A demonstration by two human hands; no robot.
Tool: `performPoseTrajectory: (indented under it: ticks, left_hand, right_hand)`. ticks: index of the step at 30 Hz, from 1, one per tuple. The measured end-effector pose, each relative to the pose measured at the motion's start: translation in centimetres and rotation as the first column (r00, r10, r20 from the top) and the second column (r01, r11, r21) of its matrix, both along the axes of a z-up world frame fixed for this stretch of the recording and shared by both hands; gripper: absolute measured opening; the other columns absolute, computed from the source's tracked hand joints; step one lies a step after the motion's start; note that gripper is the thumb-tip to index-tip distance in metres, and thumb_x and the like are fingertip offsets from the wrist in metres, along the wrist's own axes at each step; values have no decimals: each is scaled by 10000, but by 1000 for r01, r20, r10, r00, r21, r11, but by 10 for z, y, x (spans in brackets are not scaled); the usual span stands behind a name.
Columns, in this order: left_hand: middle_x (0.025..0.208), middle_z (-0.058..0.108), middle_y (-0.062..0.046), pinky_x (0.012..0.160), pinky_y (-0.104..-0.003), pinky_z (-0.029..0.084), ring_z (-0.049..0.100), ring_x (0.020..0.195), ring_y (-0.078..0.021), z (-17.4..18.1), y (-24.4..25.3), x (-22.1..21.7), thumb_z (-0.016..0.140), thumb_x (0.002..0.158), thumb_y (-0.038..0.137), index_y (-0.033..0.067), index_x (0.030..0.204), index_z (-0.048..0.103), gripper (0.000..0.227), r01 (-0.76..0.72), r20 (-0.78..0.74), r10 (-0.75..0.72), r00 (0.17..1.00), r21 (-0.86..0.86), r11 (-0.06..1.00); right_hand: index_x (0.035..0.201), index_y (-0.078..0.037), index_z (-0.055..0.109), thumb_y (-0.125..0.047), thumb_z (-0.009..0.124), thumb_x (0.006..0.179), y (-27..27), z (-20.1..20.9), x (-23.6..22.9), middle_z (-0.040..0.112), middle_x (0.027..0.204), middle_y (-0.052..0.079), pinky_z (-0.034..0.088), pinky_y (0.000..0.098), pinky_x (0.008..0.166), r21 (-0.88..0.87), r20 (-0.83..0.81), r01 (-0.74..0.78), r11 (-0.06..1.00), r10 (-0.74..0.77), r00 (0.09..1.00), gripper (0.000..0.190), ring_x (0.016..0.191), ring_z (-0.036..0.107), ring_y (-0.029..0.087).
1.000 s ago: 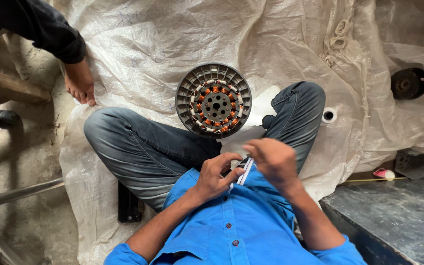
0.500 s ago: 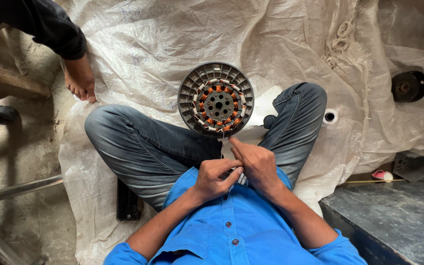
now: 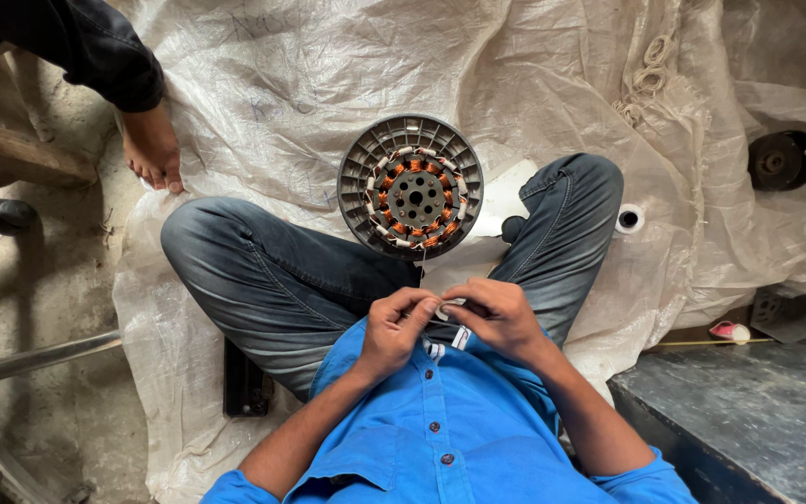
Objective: The person sits cross-legged on a tarp and uses a thin white tie to secure copper windings on a motor stator. They repeatedly wrap the tie around the windings and pull it tight to hold the coils in place.
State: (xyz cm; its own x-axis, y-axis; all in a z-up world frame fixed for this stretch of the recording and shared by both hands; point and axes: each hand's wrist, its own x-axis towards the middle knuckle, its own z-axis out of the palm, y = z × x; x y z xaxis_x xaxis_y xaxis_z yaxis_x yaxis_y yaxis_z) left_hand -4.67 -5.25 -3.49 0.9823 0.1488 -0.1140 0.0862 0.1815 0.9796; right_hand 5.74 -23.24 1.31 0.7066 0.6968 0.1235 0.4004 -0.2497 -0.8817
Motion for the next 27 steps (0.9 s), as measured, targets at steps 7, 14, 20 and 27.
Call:
performPoseTrajectory:
  ticks: [7,14,20,27]
  left_hand:
    - [886,695,29,686,-196,455,569,780,-19,-10,-3,-4,681,1026,217,2,1070,719,223,-26,-23,22,999,-161,987]
    - [765,592,52,591,-183,349,439,671,-3,-19,-6,-2,693,1033,229,6,1065,748,232,10,-70,-32,997,-284,959]
    - [884,692,25,713,-200,467,581,797,-24,-15,-4,4,668,1036,228,-8,1060,737,247,20,3,-20,1000,-150,988]
    - [792,660,32,622,-198,433,531,698,-17,-5,2,5,675,1020,220,-9,1034,742,239,-8,-31,6,999,-62,998]
  right_hand:
    - [929,-22,733,-35,784,881,-11,-2,2,547,767,-2,376,238,565,177,-316,107,978,-47,948,72,641,474,64]
    - [995,-65,661,-70,717,942,19,11,5,621,1031,26,644,288,802,542,-478,329,773,-39,878,77,868,695,106]
    - [1003,-29,692,10,777,918,33,28,42,755,1073,105,620,299,880,307,165,154,939,-212,963,126,1014,750,177]
    - [930,-43,696,-9,773,901,52,27,54,763,996,83,575,308,841,189,244,134,973,-179,953,89,933,726,175]
